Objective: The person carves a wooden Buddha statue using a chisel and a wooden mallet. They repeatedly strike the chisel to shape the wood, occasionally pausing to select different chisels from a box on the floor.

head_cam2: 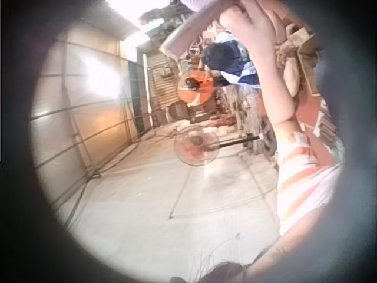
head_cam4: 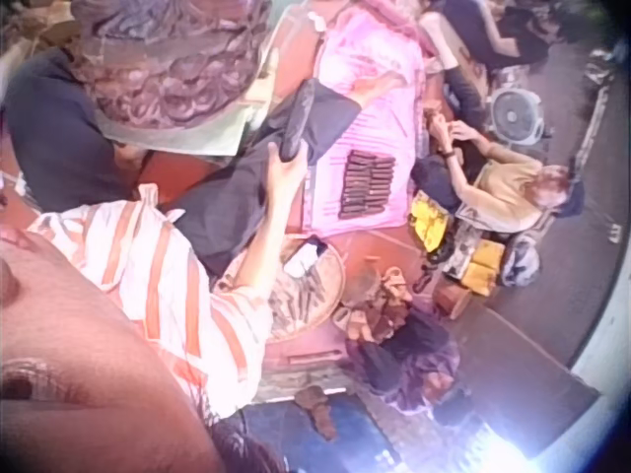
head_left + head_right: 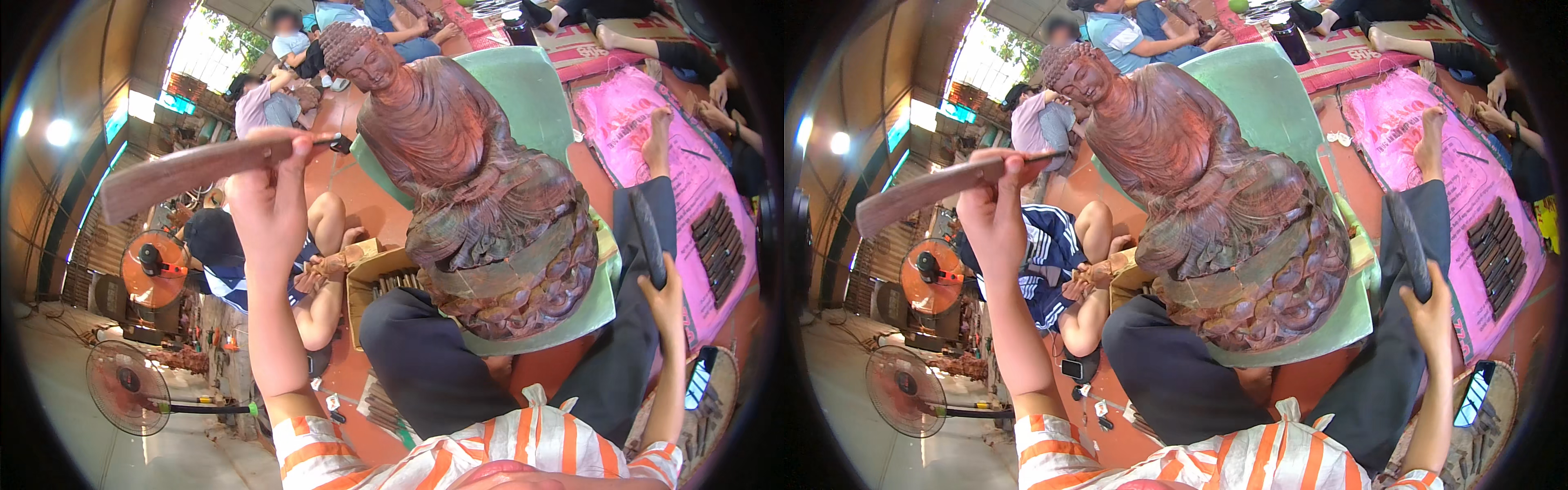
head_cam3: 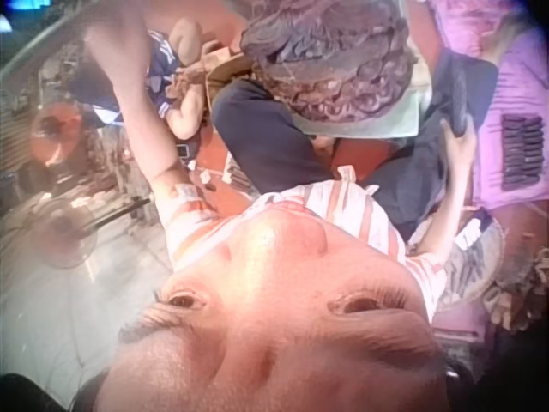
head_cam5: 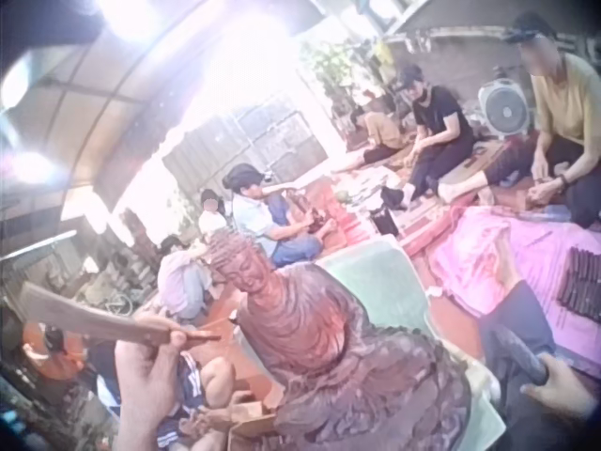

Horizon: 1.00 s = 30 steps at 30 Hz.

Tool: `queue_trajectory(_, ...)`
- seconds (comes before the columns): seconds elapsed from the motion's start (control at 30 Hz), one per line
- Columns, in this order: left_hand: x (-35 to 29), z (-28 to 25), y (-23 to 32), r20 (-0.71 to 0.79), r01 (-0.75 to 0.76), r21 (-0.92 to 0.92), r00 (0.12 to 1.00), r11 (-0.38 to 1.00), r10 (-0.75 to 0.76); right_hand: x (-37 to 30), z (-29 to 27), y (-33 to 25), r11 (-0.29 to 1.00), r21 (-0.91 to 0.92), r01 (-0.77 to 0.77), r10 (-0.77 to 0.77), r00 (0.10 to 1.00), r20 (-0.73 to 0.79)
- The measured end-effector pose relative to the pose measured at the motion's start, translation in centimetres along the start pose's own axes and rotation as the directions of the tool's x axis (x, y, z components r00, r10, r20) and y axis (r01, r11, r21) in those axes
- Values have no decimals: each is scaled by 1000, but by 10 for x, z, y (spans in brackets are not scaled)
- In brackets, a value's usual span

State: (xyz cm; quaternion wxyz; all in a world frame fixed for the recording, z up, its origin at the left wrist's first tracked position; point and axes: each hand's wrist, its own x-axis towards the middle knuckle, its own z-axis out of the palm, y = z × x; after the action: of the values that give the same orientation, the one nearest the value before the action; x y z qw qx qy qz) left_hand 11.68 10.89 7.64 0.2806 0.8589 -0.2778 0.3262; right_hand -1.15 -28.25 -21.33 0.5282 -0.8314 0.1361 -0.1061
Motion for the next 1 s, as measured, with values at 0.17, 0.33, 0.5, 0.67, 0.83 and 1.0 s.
queue_trajectory(0.17,36,21,27,61,-296,152,955,943,290,19,-11,-77,969,97,227,-216,970,-113)
queue_trajectory(0.33,46,32,25,169,-333,285,940,899,295,23,-32,-144,912,118,392,-392,920,-28)
queue_trajectory(0.5,51,37,22,143,-418,290,908,861,393,19,-36,-172,845,75,530,-531,848,-11)
queue_trajectory(0.67,52,38,26,147,-434,346,901,832,409,16,-36,-182,819,102,565,-564,825,-37)
queue_trajectory(0.83,51,37,31,190,-464,442,885,768,426,21,-40,-194,702,102,705,-708,706,1)
queue_trajectory(1.0,46,34,14,309,-552,580,829,599,465,26,-34,-204,512,-36,858,-850,500,-166)
